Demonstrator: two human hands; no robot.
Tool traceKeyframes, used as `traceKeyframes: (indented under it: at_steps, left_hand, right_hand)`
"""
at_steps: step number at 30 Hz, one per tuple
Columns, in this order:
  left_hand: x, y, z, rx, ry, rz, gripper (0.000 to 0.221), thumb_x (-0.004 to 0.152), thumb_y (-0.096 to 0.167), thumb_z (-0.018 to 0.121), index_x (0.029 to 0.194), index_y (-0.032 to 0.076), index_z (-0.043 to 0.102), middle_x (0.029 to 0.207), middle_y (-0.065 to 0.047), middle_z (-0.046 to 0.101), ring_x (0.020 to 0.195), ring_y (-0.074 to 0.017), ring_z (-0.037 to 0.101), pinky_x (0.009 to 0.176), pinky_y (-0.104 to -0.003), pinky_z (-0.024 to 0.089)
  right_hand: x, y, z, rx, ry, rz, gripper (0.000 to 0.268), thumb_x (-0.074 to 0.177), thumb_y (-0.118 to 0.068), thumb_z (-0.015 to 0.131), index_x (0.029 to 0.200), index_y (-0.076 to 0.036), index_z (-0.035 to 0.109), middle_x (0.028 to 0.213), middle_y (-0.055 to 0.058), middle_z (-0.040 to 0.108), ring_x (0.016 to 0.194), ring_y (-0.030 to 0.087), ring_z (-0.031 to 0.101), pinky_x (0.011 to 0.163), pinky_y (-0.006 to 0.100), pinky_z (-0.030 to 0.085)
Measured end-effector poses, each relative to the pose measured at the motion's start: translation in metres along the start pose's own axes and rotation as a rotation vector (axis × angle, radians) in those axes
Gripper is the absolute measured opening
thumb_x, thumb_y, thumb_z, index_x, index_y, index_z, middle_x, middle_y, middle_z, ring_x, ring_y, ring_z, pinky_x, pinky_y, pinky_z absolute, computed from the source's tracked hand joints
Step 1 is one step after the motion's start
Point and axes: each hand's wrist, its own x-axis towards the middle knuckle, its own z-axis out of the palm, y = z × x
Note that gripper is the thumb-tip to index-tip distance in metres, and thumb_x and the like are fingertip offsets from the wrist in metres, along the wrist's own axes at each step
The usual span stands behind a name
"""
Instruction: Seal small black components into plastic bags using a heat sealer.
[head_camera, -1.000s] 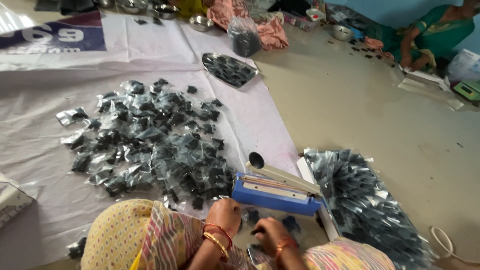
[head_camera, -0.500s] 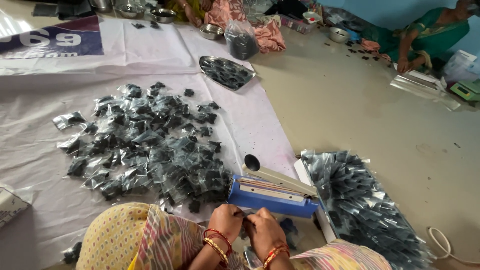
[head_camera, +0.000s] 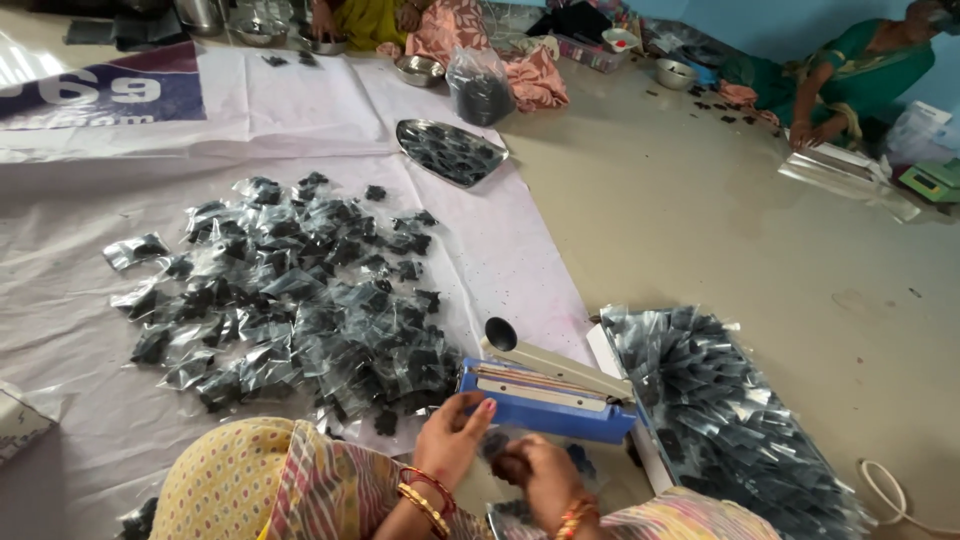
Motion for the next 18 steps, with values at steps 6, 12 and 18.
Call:
traceKeyframes:
  at_steps: [6, 12, 18]
  left_hand:
    - [0.032, -0.045, 0.017, -0.515, -0.243, 0.014, 0.048, 0.089, 0.032, 0.084, 0.122, 0.000, 0.071, 0.099, 0.001, 0.081, 0.087, -0.0063, 0.074, 0.075, -0.022, 0.059]
    - [0.028, -0.051, 0.015, -0.502, -0.547, -0.213, 0.029, 0.092, 0.018, 0.077, 0.115, 0.002, 0.070, 0.089, -0.008, 0.075, 0.074, -0.0216, 0.074, 0.064, -0.039, 0.064]
    - [0.016, -0.034, 0.013, -0.639, -0.529, -0.208, 0.020, 0.093, 0.008, 0.073, 0.110, 0.000, 0.069, 0.088, -0.005, 0.073, 0.076, -0.0194, 0.075, 0.071, -0.042, 0.068]
  right_hand:
    - [-0.027, -0.058, -0.005, -0.618, -0.304, -0.257, 0.018, 0.090, 0.005, 0.069, 0.104, -0.004, 0.061, 0.093, 0.003, 0.066, 0.086, 0.009, 0.063, 0.078, 0.027, 0.055]
    - [-0.035, -0.076, -0.004, -0.733, -0.222, -0.258, 0.035, 0.086, 0.001, 0.073, 0.112, -0.013, 0.054, 0.092, 0.003, 0.072, 0.084, 0.008, 0.065, 0.075, 0.025, 0.053]
    - [-0.010, -0.059, -0.032, -0.935, -0.431, -0.496, 0.006, 0.089, 0.000, 0.078, 0.094, 0.000, 0.075, 0.103, 0.003, 0.067, 0.096, 0.012, 0.068, 0.086, 0.027, 0.055]
